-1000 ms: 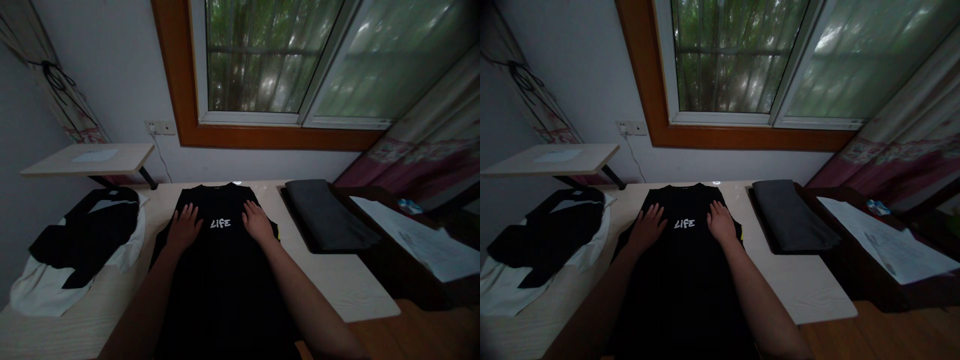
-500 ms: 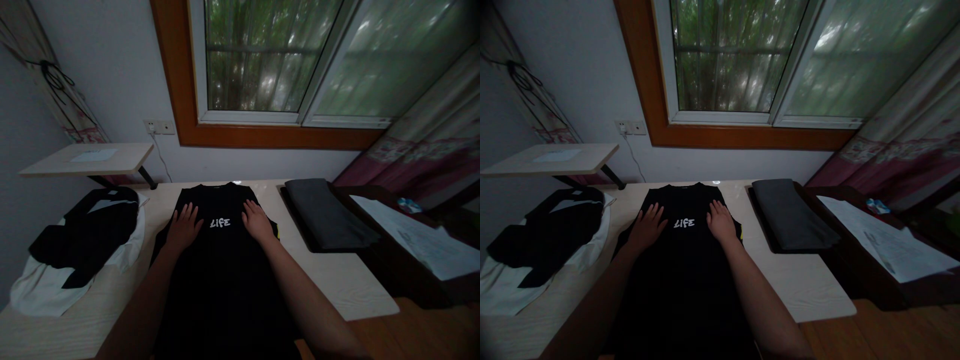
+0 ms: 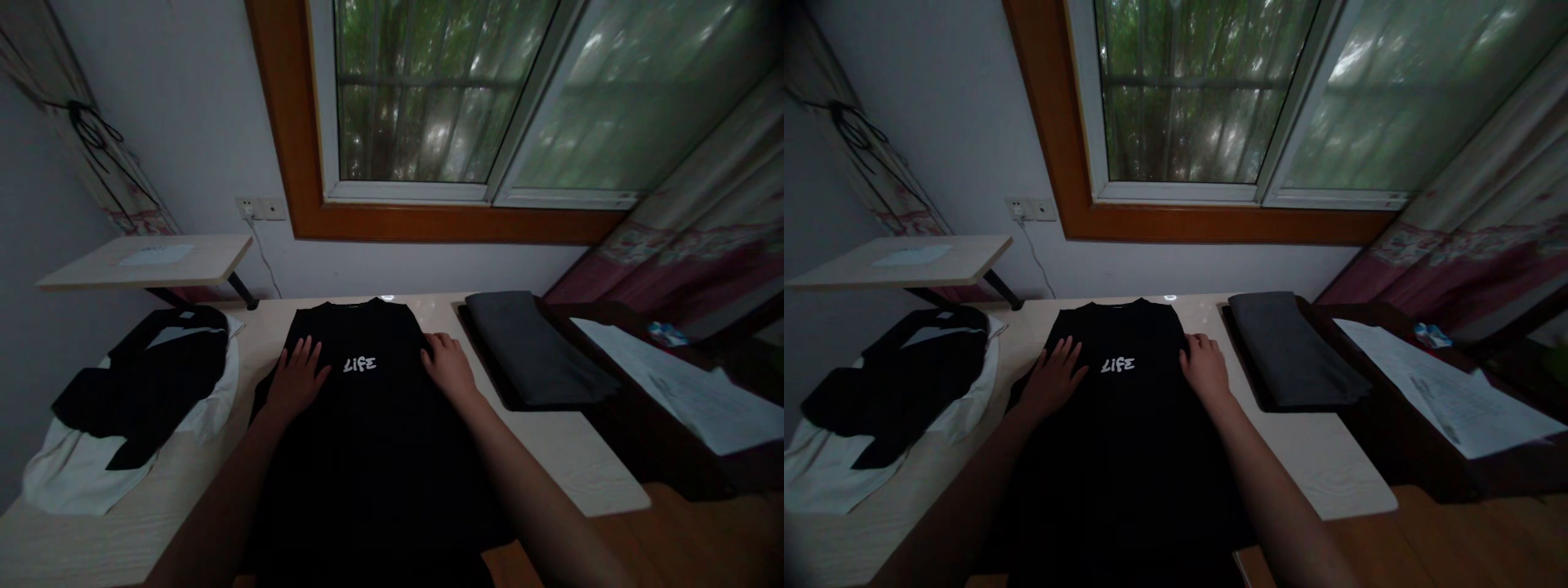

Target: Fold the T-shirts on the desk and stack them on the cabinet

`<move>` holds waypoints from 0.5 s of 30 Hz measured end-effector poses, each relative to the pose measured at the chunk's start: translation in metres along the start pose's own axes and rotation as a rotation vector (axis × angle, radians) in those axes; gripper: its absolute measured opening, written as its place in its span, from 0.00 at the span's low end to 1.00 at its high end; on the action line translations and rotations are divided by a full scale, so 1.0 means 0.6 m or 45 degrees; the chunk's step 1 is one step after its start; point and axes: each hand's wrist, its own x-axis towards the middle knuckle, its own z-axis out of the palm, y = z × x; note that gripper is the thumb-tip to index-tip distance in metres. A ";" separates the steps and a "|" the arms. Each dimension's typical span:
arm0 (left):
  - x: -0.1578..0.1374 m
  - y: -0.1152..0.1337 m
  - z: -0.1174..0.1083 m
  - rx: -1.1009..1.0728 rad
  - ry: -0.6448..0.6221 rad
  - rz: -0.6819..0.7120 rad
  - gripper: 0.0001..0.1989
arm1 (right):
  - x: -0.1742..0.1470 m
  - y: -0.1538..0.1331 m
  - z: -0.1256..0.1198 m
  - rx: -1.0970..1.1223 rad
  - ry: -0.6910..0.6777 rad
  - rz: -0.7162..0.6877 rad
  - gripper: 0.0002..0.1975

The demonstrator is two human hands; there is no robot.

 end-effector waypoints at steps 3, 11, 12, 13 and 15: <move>0.000 0.001 -0.004 0.003 -0.015 -0.002 0.32 | -0.014 0.030 -0.007 -0.045 -0.008 0.106 0.19; 0.008 -0.003 -0.010 -0.038 -0.076 0.000 0.32 | 0.002 0.065 -0.008 0.325 -0.438 0.393 0.10; 0.011 -0.002 -0.013 -0.070 -0.075 -0.017 0.31 | 0.003 0.059 -0.012 0.382 -0.434 0.400 0.09; 0.016 0.001 -0.018 -0.113 -0.061 -0.030 0.30 | 0.003 0.052 -0.016 0.440 -0.407 0.396 0.08; 0.030 0.012 -0.031 -0.241 0.005 -0.037 0.25 | 0.000 0.031 -0.024 0.536 -0.325 0.348 0.06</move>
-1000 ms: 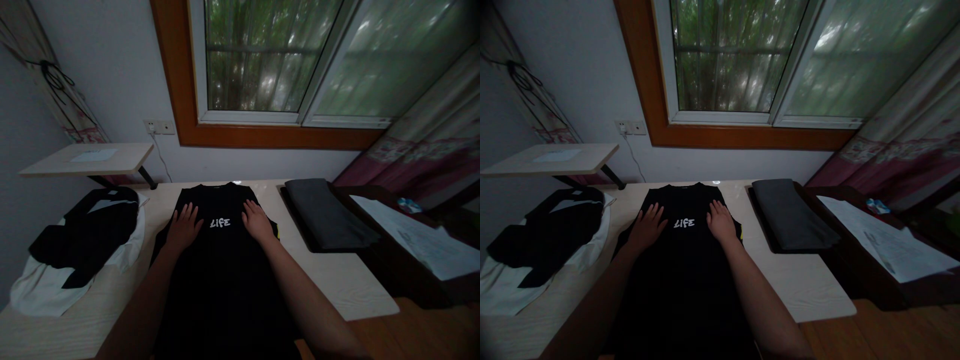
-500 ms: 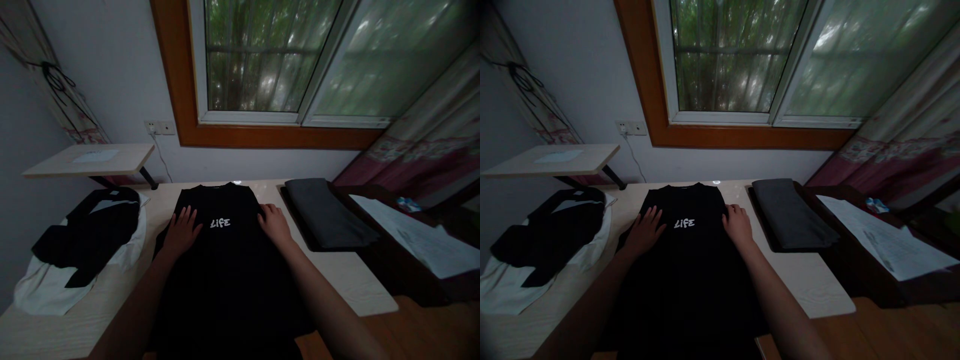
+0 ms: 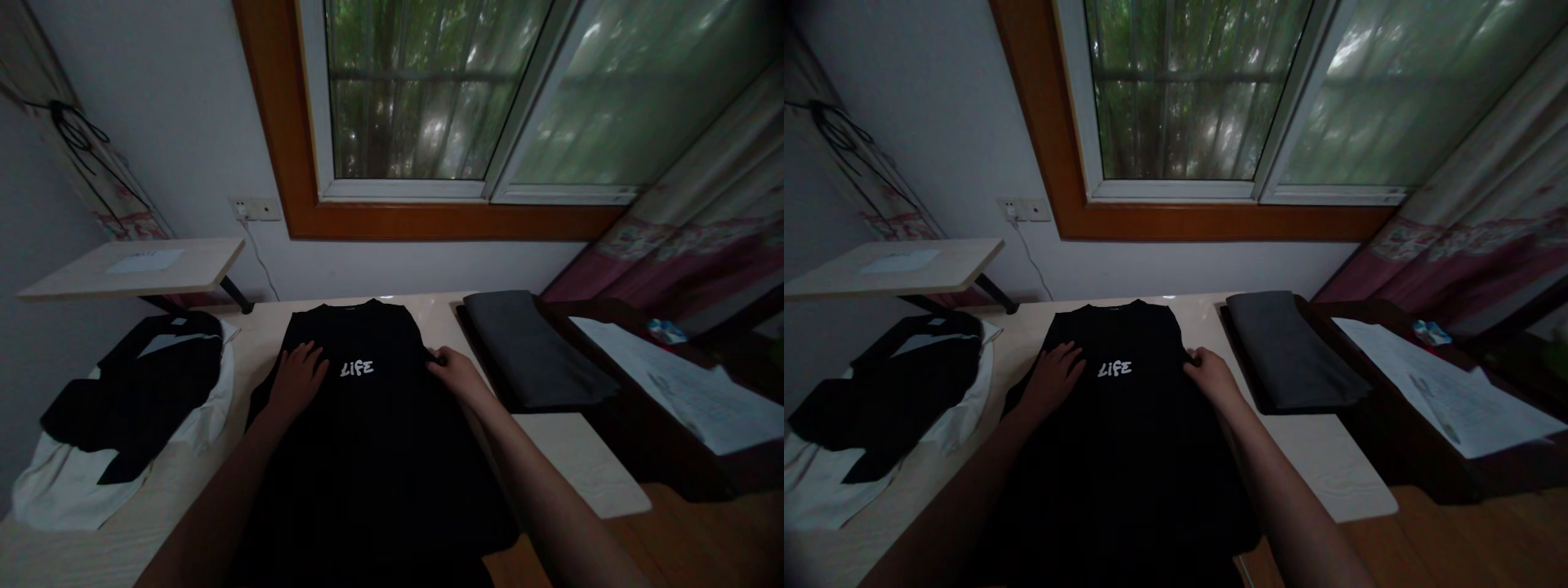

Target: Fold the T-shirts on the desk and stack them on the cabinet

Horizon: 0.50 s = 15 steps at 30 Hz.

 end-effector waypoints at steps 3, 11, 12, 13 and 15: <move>0.031 0.038 -0.011 -0.326 0.049 0.049 0.21 | -0.018 -0.035 0.012 0.086 0.067 -0.177 0.04; 0.151 0.156 0.028 -1.236 -0.295 -0.301 0.38 | -0.064 -0.115 0.054 0.283 0.062 -0.543 0.07; 0.164 0.161 0.031 -1.194 -0.251 -0.323 0.40 | -0.069 -0.122 0.057 0.303 0.049 -0.555 0.07; 0.175 0.163 0.033 -1.139 -0.204 -0.333 0.41 | -0.072 -0.128 0.059 0.319 0.035 -0.564 0.07; 0.192 0.159 0.030 -1.048 -0.135 -0.332 0.42 | -0.078 -0.139 0.061 0.349 0.000 -0.566 0.08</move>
